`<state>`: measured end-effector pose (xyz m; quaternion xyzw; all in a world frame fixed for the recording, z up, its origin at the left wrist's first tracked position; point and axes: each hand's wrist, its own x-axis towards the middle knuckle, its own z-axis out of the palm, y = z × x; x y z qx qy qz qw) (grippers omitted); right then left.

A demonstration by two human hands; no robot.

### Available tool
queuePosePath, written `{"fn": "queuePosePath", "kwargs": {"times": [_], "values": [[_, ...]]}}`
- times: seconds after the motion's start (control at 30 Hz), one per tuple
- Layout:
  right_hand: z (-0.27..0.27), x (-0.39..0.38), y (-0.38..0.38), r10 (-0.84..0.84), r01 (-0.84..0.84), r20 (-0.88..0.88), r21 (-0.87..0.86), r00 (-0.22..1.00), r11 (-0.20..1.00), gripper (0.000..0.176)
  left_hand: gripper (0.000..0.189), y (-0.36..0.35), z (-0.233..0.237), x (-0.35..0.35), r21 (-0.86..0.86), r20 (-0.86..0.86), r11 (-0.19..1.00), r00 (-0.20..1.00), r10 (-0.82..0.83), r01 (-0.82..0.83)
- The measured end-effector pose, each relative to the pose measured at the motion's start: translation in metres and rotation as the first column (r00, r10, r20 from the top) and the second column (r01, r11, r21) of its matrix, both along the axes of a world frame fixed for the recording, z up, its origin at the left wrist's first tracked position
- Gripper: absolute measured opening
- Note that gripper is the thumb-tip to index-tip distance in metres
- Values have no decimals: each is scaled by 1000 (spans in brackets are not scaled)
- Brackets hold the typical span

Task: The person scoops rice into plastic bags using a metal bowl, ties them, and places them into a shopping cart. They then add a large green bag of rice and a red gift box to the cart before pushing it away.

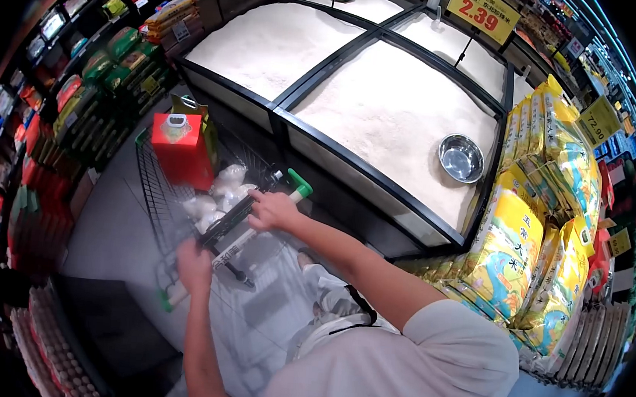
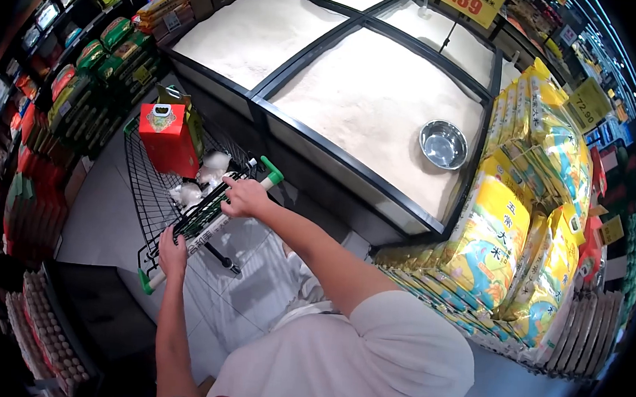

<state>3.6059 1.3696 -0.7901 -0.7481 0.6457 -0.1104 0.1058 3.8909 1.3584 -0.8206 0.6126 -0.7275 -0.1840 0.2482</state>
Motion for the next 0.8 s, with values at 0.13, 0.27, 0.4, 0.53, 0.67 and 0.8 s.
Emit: {"fn": "queuePosePath", "kwargs": {"times": [0.13, 0.27, 0.4, 0.53, 0.67, 0.8], "values": [[-4, -2, -35, 11, -11, -8, -4, 1000, 1000, 45, 34, -31, -2, -2, 57, 44, 998, 999, -2, 0], [-19, -6, -76, -7, 8, 21, -52, 1000, 999, 46, 43, -73, -30, 1, 77, 138, 997, 990, 6, -17], [-27, -8, -117, 4, -3, 27, -32, 1000, 999, 43, 45, -112, -28, -4, 143, 105, 989, 994, 23, -38], [-33, -11, -154, 6, -5, 55, -25, 998, 1000, 42, 39, -148, -26, -11, 66, 117, 997, 993, 23, -31], [-44, -11, -189, -3, 5, 38, -46, 999, 999, 41, 40, -183, -37, -9, 90, 116, 995, 993, 21, -32], [-44, -9, -220, -14, 14, 33, 10, 999, 1000, 43, 42, -215, -48, -6, 80, 114, 996, 993, 26, -35]]}}
